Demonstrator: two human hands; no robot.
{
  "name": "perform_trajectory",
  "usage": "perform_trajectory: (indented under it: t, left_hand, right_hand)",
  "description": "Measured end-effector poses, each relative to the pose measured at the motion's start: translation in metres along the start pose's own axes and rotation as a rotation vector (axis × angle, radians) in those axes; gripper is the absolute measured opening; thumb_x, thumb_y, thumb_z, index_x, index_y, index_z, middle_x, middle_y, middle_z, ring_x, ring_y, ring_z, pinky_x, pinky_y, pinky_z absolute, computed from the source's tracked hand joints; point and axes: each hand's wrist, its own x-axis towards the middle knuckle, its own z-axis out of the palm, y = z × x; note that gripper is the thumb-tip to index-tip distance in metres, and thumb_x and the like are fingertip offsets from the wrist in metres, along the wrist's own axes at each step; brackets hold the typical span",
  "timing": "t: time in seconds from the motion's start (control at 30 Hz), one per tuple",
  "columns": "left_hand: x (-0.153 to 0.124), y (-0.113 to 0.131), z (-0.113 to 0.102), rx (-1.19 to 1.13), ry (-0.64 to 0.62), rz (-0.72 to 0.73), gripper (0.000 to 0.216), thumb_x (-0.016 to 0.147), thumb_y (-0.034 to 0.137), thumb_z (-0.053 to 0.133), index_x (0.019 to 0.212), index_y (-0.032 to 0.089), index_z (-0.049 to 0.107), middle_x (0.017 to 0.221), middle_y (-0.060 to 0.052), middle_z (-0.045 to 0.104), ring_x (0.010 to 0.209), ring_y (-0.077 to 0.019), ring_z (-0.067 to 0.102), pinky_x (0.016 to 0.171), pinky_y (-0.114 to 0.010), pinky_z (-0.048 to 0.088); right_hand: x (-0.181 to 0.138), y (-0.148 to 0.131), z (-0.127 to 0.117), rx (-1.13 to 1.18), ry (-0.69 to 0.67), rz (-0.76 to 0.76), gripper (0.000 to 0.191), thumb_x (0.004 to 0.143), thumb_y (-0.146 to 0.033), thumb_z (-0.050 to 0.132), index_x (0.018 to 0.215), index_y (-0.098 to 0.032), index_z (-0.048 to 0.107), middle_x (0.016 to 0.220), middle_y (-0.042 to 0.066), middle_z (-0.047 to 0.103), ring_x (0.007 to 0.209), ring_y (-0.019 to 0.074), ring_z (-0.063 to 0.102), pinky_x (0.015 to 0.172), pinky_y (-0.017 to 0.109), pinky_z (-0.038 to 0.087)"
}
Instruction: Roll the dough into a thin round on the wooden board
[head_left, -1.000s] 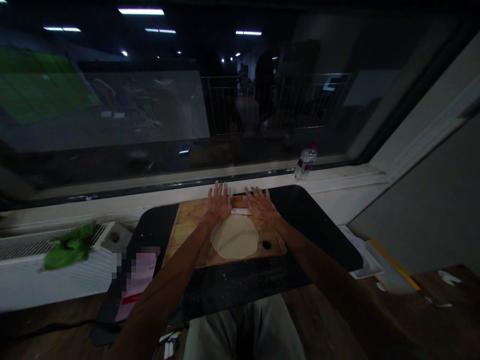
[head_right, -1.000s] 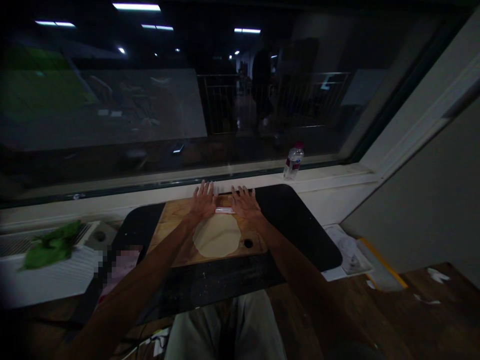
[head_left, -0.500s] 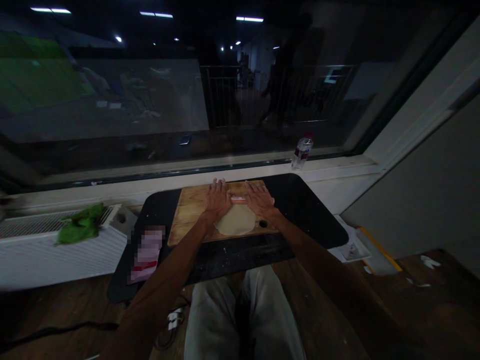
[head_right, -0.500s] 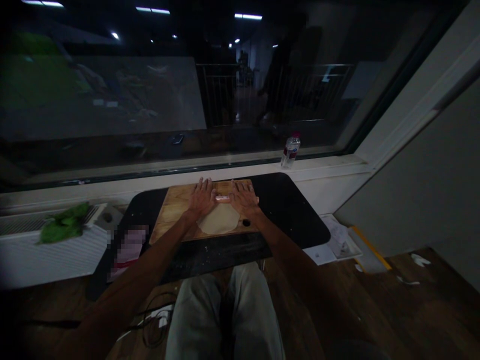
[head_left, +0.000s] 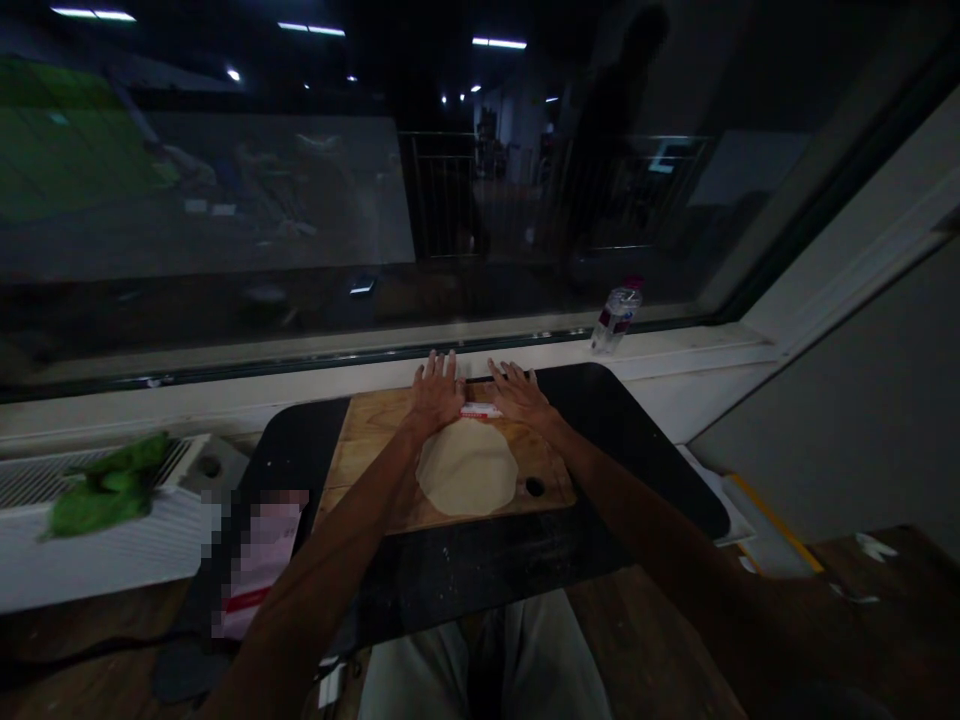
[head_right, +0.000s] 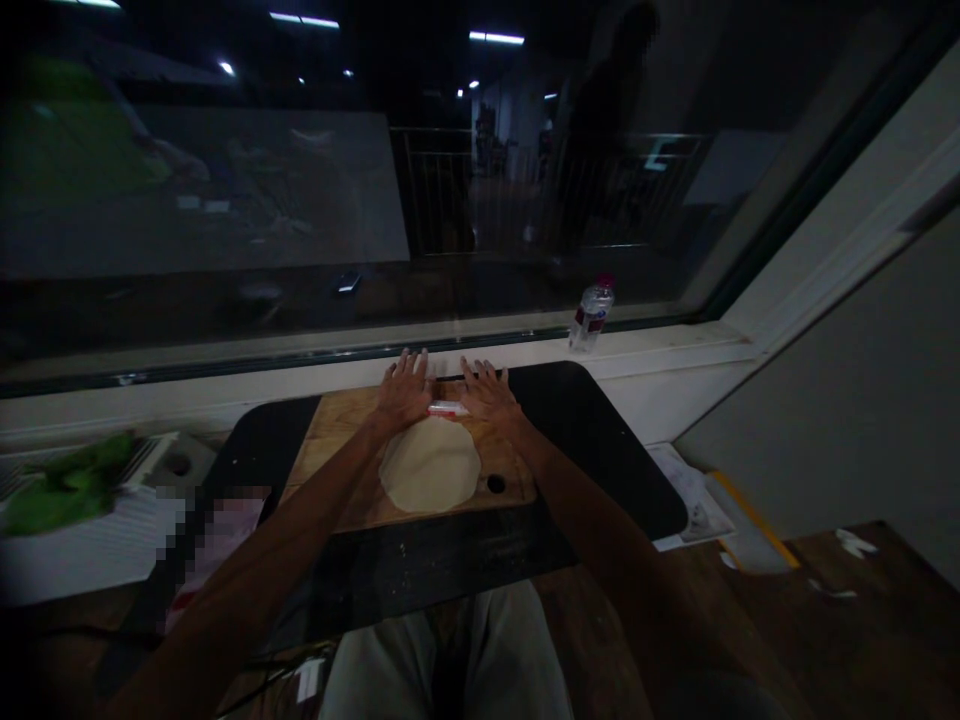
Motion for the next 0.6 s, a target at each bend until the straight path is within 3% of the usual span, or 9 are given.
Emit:
perform_trajectory:
  t: [0.17,0.4,0.5,0.6]
  left_hand:
    - [-0.014,0.003,-0.002,0.014,0.002,-0.014,0.071,0.115,0.04,0.033,0.179,0.008,0.037,0.183,-0.022,0.043,0.177,-0.037,0.025,0.138,-0.059,0.031]
    - [-0.055,0.013,-0.005,-0.035,0.031,-0.058,0.07,0.116,0.042,0.037,0.176,0.007,0.042,0.175,-0.027,0.052,0.171,-0.0426,0.035,0.134,-0.065,0.035]
    - [-0.067,0.01,-0.005,-0.107,0.04,-0.034,0.065,0.116,0.042,0.041,0.172,0.011,0.048,0.172,-0.026,0.056,0.169,-0.0438,0.039,0.133,-0.067,0.036]
    - [-0.069,-0.003,-0.008,-0.264,0.046,-0.039,0.056,0.115,0.038,0.047,0.165,0.015,0.056,0.166,-0.022,0.062,0.161,-0.0383,0.052,0.132,-0.06,0.041]
  right_hand:
    - [-0.013,-0.005,0.002,-0.041,0.068,-0.014,0.073,0.12,-0.049,0.031,0.186,-0.02,0.023,0.186,0.019,0.036,0.174,0.0376,0.03,0.14,0.069,0.02]
    - [-0.055,-0.028,-0.003,-0.023,0.164,-0.04,0.064,0.12,-0.044,0.034,0.179,-0.018,0.042,0.177,0.016,0.052,0.164,0.0334,0.044,0.139,0.057,0.023]
    - [-0.072,-0.03,-0.005,0.032,0.186,-0.08,0.063,0.119,-0.054,0.046,0.173,-0.022,0.052,0.176,0.015,0.054,0.163,0.0345,0.044,0.137,0.056,0.027]
    - [-0.085,-0.026,-0.005,0.027,0.16,-0.169,0.057,0.113,-0.058,0.063,0.16,-0.025,0.066,0.171,0.016,0.057,0.162,0.0364,0.043,0.135,0.058,0.028]
